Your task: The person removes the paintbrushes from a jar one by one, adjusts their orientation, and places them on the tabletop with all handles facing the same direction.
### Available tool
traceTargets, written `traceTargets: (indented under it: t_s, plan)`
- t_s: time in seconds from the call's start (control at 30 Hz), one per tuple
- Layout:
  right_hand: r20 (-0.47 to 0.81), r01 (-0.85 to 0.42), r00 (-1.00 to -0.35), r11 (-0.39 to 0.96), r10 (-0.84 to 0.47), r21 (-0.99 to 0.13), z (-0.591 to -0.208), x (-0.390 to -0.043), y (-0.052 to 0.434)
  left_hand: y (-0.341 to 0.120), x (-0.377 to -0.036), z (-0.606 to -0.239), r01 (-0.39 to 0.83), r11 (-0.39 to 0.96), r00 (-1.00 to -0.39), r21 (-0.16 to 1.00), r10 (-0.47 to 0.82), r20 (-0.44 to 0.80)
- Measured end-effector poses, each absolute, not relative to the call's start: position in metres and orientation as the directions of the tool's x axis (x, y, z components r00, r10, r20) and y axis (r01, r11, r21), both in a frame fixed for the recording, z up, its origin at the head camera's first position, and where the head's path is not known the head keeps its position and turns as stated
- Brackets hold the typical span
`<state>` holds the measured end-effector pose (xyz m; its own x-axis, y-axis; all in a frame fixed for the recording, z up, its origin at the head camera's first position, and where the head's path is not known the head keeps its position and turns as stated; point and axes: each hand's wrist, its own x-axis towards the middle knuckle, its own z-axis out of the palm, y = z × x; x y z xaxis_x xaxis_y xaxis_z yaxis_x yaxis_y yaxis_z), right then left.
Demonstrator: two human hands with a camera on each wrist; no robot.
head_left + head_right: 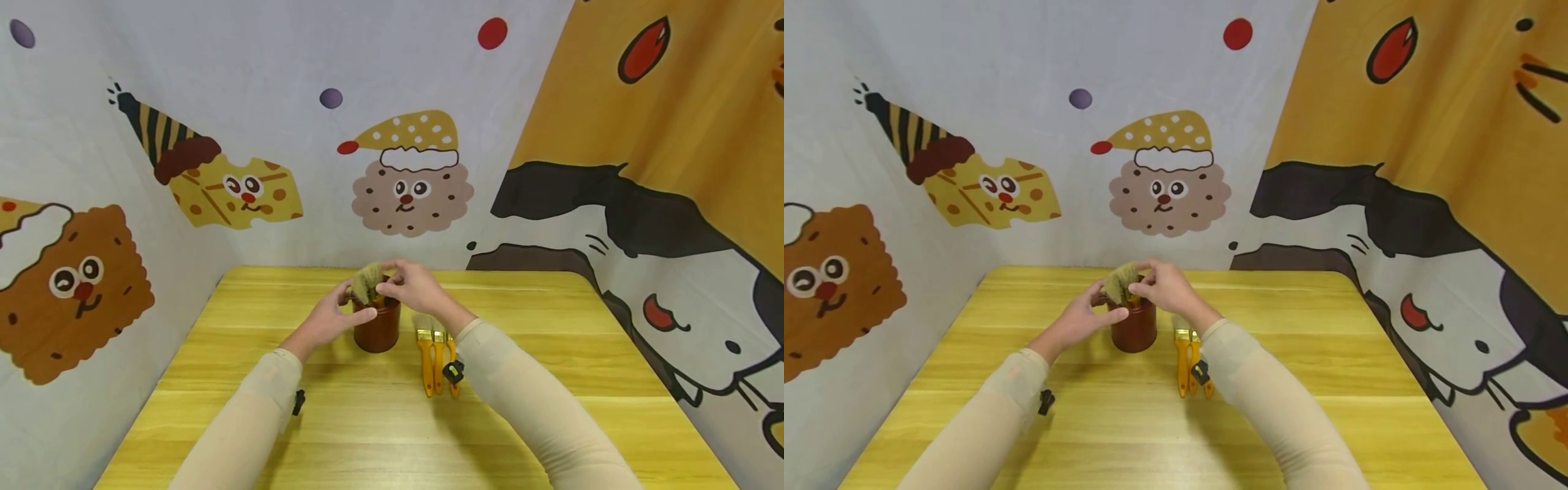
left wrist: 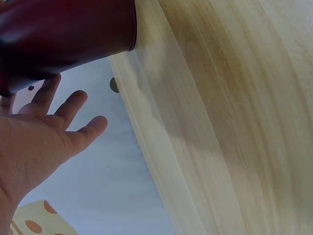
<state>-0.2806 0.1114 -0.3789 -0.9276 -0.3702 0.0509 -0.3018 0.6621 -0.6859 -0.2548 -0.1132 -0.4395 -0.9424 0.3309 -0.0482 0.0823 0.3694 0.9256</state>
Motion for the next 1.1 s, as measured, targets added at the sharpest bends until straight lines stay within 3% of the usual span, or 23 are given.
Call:
traceTargets:
  t_s: [0.3, 0.83, 1.1]
  plan:
    - [0.015, -0.238, -0.955, 0.734, -0.297, -0.636, -0.376, -0.286, 0.105, -0.113, -0.255, -0.438, 0.069, 0.374, -0.945, 0.925, 0.323, -0.061]
    - [0.004, -0.236, -0.961, 0.809, -0.277, -0.539, -0.377, -0.290, 0.096, -0.113, -0.256, -0.438, 0.089, 0.379, -0.940, 0.921, 0.337, -0.047]
    - [0.031, -0.207, -0.974, 0.817, -0.226, -0.538, -0.380, -0.284, 0.091, -0.113, -0.254, -0.438, 0.089, 0.377, -0.940, 0.922, 0.337, -0.048]
